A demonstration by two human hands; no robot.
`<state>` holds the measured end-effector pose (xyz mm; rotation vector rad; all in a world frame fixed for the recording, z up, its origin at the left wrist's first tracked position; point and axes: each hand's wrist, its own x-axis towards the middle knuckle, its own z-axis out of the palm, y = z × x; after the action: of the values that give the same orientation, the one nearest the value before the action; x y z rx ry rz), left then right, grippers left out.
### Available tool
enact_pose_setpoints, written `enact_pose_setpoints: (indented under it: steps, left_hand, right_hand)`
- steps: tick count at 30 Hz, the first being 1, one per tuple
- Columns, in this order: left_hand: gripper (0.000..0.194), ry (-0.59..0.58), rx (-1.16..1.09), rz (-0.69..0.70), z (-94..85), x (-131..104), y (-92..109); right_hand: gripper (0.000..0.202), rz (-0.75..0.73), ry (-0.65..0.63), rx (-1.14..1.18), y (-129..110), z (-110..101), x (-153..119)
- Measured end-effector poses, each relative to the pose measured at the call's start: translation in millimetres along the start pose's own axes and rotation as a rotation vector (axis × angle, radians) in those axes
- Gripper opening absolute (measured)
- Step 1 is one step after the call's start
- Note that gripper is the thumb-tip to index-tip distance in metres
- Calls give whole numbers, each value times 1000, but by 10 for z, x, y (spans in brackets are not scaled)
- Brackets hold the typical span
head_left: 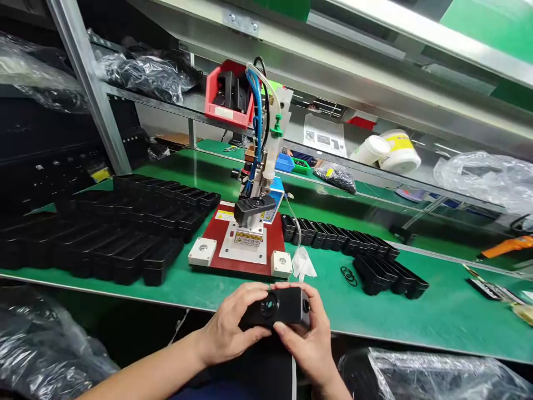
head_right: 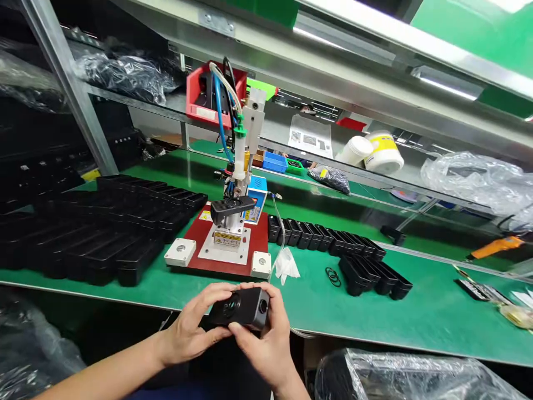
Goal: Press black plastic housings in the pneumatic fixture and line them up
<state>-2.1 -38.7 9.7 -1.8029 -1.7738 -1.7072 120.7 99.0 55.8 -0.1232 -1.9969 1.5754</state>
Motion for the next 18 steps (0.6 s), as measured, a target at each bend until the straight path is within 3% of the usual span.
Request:
enact_pose_setpoints:
  steps: [8, 11, 14, 18]
  left_hand:
    - [39, 15, -136, -179, -113, -113, -15]
    - [27, 24, -196, -339, -138, -118, -1]
    - [29, 43, -294, -515, -144, -109, 19]
    - [41, 84, -539, -750, -134, -62, 40]
  right_hand:
    - [51, -48, -16, -173, 54, 56, 81]
    - [41, -68, -10, -208, 96, 38, 86]
    - [30, -45, -11, -193, 135, 34, 86]
    - [42, -28, -41, -208, 184, 27, 71]
